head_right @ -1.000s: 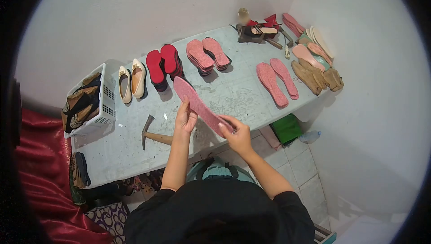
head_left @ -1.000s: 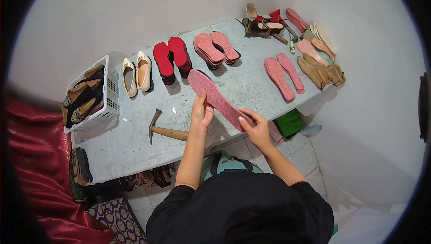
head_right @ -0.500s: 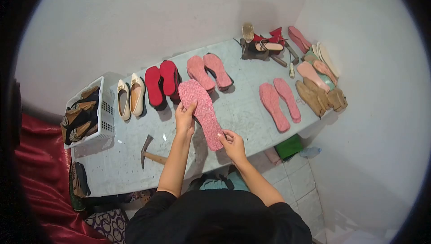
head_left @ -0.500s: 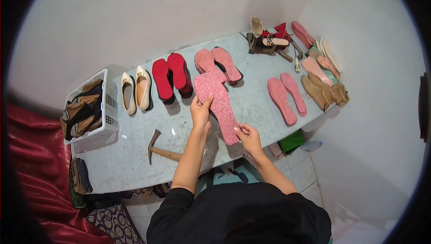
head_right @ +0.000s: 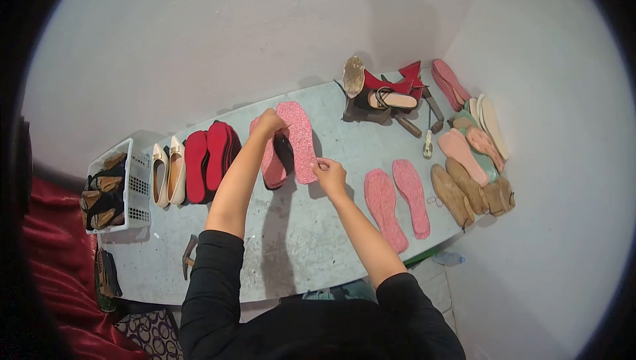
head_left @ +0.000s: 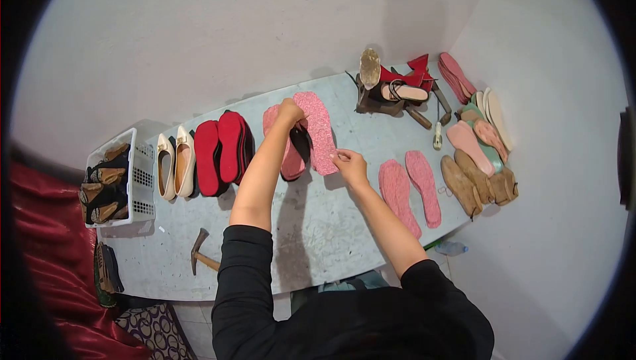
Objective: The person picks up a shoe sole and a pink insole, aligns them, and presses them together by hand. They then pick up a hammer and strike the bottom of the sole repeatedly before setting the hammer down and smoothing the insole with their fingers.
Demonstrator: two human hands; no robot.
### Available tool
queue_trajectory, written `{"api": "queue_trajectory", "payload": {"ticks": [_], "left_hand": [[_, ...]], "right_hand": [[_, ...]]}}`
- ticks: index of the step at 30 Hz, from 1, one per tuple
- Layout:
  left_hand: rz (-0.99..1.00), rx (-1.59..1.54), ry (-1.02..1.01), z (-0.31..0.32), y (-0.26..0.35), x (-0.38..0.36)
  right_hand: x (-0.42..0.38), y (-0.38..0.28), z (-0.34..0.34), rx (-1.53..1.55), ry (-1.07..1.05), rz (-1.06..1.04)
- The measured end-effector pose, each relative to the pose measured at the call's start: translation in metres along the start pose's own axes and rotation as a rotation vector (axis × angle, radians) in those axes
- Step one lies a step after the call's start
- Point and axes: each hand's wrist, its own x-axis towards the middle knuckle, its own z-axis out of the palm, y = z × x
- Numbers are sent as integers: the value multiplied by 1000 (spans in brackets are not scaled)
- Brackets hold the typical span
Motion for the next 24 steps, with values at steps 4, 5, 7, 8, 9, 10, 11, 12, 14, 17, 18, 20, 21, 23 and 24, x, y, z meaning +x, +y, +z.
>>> {"api": "queue_trajectory", "payload": {"ticks": [4, 5, 7, 8, 9, 10, 11, 12, 14, 17, 18, 20, 21, 23, 24], "left_hand": [[26, 477, 251, 27, -6, 52], [23, 473, 325, 36, -14, 70], [-64, 391, 298, 40, -7, 73], [-139, 306, 283, 39, -4, 75], [-149, 307, 283, 41, -7, 78], [-114, 350, 266, 43, -9, 81], [-77, 393, 249, 44, -10, 85], [-81, 395, 250, 44, -10, 89], [-121, 496, 168, 47, -13, 92], [-160, 656, 8, 43, 5, 78], [-166, 660, -1, 45, 3, 84], [-104, 998, -254, 49, 1, 97], [-106, 998, -257, 52, 2, 94], [-218, 808, 33, 62, 7, 88], [-220, 808, 28, 67, 2, 91]], "right_hand": [[31, 8, 9, -141, -63, 44], [36, 9, 11, -165, -66, 28], [39, 6, 14, -170, -83, 46], [42, 3, 15, -174, -91, 50], [43, 4, 17, -173, -101, 54], [44, 4, 17, -187, -104, 45], [46, 4, 17, -200, -104, 34], [48, 5, 18, -197, -108, 35], [47, 9, 20, -209, -122, 21], [47, 12, 20, -201, -133, 35], [46, 12, 21, -200, -136, 46], [46, 11, 22, -195, -122, 24], [46, 10, 22, -194, -124, 28], [44, 6, 21, -243, -109, -77], [43, 0, 20, -245, -110, -72]]}}
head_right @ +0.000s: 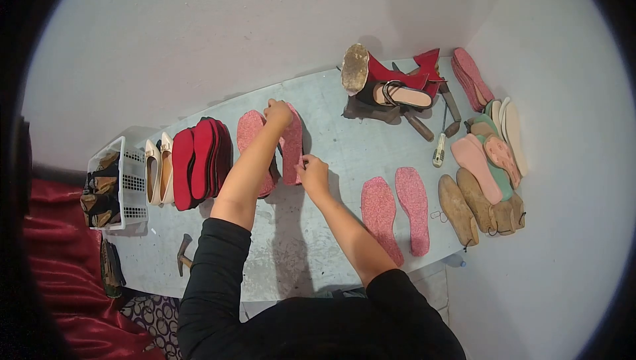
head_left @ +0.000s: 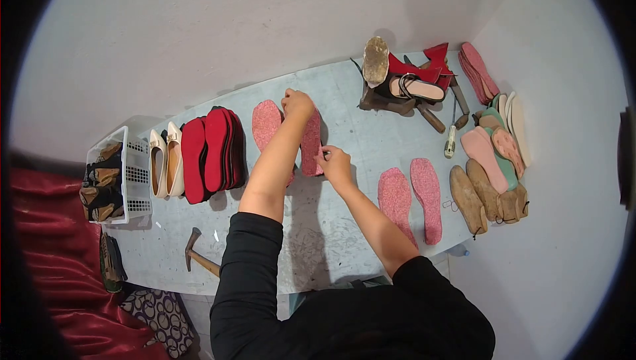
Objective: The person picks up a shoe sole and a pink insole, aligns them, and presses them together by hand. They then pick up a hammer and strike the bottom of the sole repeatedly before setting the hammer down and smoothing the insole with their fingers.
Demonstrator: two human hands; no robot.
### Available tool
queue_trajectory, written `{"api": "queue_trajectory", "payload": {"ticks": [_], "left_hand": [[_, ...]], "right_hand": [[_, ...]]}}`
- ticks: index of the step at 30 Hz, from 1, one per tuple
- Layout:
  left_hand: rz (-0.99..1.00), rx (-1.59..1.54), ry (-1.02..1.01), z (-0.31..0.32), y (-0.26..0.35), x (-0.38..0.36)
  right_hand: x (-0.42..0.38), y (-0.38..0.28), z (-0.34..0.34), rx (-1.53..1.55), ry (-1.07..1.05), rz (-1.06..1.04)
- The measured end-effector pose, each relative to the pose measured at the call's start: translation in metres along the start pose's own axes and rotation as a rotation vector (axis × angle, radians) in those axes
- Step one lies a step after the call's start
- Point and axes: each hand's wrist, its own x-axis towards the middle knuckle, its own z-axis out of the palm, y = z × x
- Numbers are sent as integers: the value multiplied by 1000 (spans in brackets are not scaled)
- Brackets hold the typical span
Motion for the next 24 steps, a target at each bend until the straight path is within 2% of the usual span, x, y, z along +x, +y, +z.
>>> {"api": "queue_trajectory", "payload": {"ticks": [2, 3, 5, 6, 8, 9, 11, 14, 16, 18, 19, 21, 23, 24], "left_hand": [[41, -170, 273, 20, 2, 10], [45, -169, 270, 23, 3, 8], [31, -92, 341, 28, 5, 5], [37, -90, 338, 30, 6, 6], [49, -90, 382, 35, 5, 6], [54, -89, 380, 34, 4, 0], [13, -203, 449, 23, 6, -19], [-11, -264, 429, 17, 9, -30], [45, -140, 369, 22, 9, -25], [74, 163, 463, 55, 13, 3], [109, 43, 545, 54, 15, -8], [180, -62, 598, 20, 19, -84], [249, -173, 648, 7, 24, -157], [333, -281, 784, 12, 24, -188]], "right_hand": [[-3, -11, -3, 37, -68, 75], [-5, -9, 1, 37, -65, 79], [-8, -5, 9, -179, 160, -108], [-10, -6, 9, -180, 164, -102], [-13, -8, 10, -513, 182, -227], [-14, -11, 7, -514, 184, -221], [-14, -16, -1, -701, 82, -221], [-12, -11, -11, -619, 30, -249], [-27, -3, -26, -513, 43, -260], [-46, 8, -53, -384, 53, -262], [-60, 18, -71, -361, 61, -237], [-94, 45, -102, -397, 261, -272], [-132, 52, -131, -562, 305, -47], [-148, 59, -136, -565, 307, -35]]}}
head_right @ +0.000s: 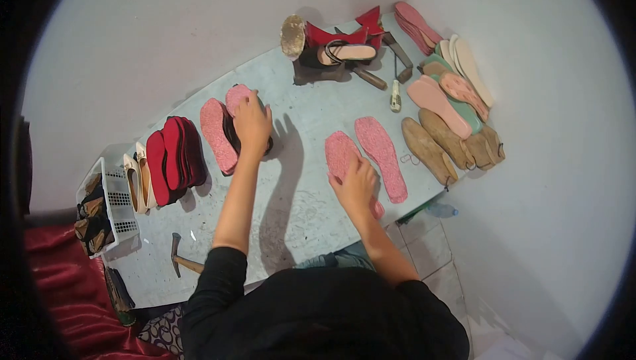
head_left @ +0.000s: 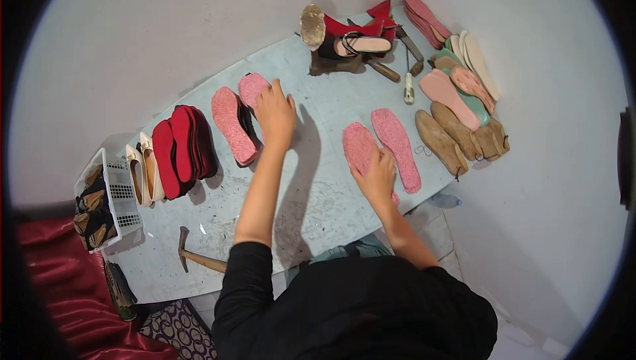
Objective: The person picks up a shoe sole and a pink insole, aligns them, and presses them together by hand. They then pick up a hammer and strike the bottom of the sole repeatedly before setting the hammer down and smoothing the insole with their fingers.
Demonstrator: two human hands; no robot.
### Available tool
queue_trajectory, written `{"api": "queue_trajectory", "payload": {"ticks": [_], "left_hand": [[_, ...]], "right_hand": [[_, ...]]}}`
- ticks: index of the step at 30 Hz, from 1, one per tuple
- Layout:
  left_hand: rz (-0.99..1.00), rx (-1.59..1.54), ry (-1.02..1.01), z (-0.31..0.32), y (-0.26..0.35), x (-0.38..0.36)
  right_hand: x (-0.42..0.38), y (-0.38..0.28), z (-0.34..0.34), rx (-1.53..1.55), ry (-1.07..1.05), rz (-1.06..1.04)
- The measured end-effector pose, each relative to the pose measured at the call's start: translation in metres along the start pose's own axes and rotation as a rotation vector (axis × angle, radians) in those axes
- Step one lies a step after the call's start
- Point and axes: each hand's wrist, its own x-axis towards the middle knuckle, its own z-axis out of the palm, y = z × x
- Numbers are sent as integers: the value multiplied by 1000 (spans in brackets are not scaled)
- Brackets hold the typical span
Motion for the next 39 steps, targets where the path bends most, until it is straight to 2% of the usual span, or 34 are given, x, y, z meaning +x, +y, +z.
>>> {"api": "queue_trajectory", "payload": {"ticks": [1, 3, 7, 10, 12, 16, 18, 19, 20, 21, 22, 24, 26, 28, 32, 34, 39], "left_hand": [[57, -114, 147, -9, 9, -25], [58, -304, 73, -15, 20, -74], [-56, -347, -276, -15, 38, -158], [-86, -422, -376, -15, 31, -193], [-114, -455, -374, -18, 21, -206], [-172, -588, -351, -21, -6, -228], [-171, -614, -265, -28, -14, -230], [-239, -717, -310, -40, -15, -230], [-308, -821, -350, -48, -18, -232], [-308, -821, -283, -44, -25, -239], [-337, -814, -248, -52, -29, -243], [-405, -802, -196, -69, -40, -252], [-448, -741, -103, -80, -57, -267], [-565, -736, -43, -101, -73, -287], [-743, -635, 109, -129, -117, -341], [-869, -595, 189, -143, -140, -373], [-1030, -483, 357, -187, -196, -452]], "right_hand": [[-13, 9, -4, -57, 26, 37], [-35, 29, 1, -149, 2, 96], [-57, 59, 23, -98, -73, 114], [-57, 66, 25, -69, -69, 97], [-52, 69, 24, 43, -23, 125], [-48, 62, 12, 10, 61, 33], [-44, 49, 11, 223, 95, -37], [-43, 46, 19, 232, 81, -66], [-41, 43, 30, 411, -77, -100], [-38, 35, 39, 586, -243, -136], [-37, 17, 39, 591, -268, -173], [-43, -29, 35, 1131, -714, -7], [-48, -74, 26, 1121, -820, -78], [-60, -108, 26, 1221, -1025, 23], [-92, -157, 47, 1251, -1310, -6], [-118, -184, 54, 1233, -1388, -11], [-195, -252, 80, 1180, -1590, -27]]}}
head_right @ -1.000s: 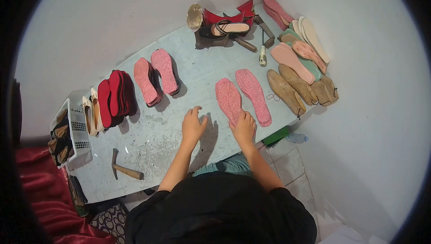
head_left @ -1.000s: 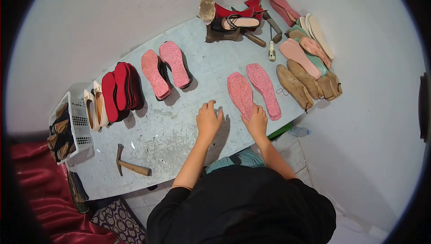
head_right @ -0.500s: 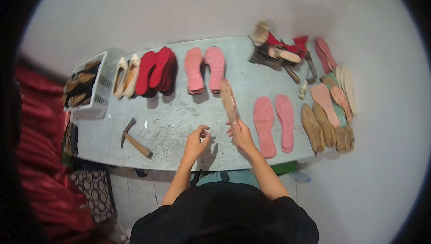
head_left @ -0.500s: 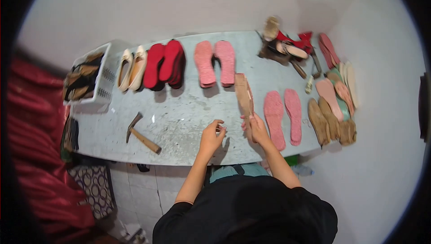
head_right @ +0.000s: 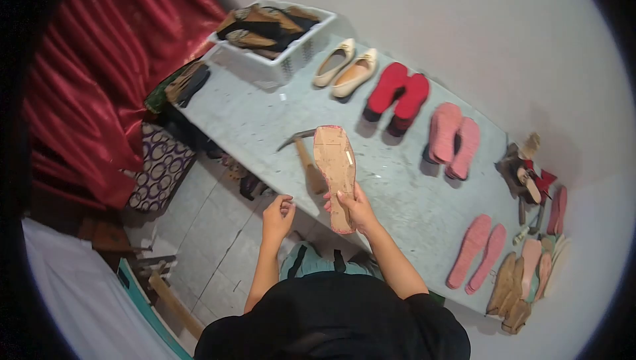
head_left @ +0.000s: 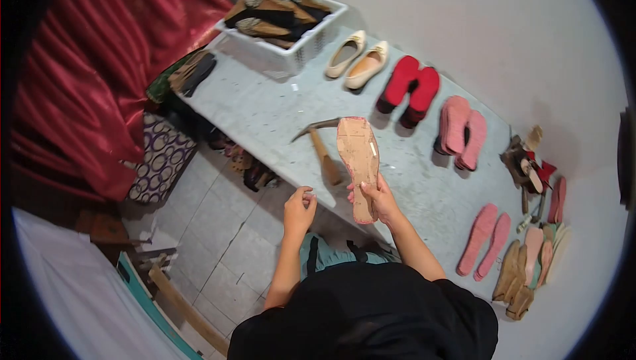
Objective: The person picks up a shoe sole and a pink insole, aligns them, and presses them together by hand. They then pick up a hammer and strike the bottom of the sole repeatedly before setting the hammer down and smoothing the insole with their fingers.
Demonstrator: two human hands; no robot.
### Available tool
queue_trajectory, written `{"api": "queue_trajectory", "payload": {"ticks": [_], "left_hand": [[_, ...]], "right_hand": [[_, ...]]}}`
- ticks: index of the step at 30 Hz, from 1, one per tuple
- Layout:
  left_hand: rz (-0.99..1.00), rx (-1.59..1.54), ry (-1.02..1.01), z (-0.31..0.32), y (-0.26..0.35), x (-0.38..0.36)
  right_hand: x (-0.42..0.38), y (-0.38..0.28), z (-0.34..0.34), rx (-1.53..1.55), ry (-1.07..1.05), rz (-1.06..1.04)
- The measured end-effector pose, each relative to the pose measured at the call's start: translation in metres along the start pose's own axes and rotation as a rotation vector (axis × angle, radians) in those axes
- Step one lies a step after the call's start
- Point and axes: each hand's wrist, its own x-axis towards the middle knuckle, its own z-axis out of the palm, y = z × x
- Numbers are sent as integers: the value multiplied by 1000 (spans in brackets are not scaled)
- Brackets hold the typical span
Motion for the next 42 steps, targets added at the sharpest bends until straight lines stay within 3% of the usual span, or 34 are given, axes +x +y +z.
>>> {"api": "queue_trajectory", "payload": {"ticks": [8, 13, 19, 22, 26, 29, 37, 42], "left_hand": [[-63, 67, 125, -155, -98, 34], [-81, 110, 204, -223, -130, 62], [-134, 26, 244, -252, -167, 123], [25, 31, 282, -266, -185, 180], [10, -7, 245, -288, -200, 270], [108, 38, 266, -302, -214, 331], [263, 395, 301, -321, -239, 476], [337, 660, 199, -320, -278, 559]], "right_hand": [[85, 62, 149, 122, 7, -60], [112, 80, 200, 94, -39, -53], [163, 81, 236, 4, 19, 42], [201, 82, 245, -12, 0, 17], [262, 90, 247, 60, 44, 2], [293, 81, 260, 109, 68, 16], [350, 62, 291, 51, 113, -27], [368, 81, 317, 80, 329, -69]]}}
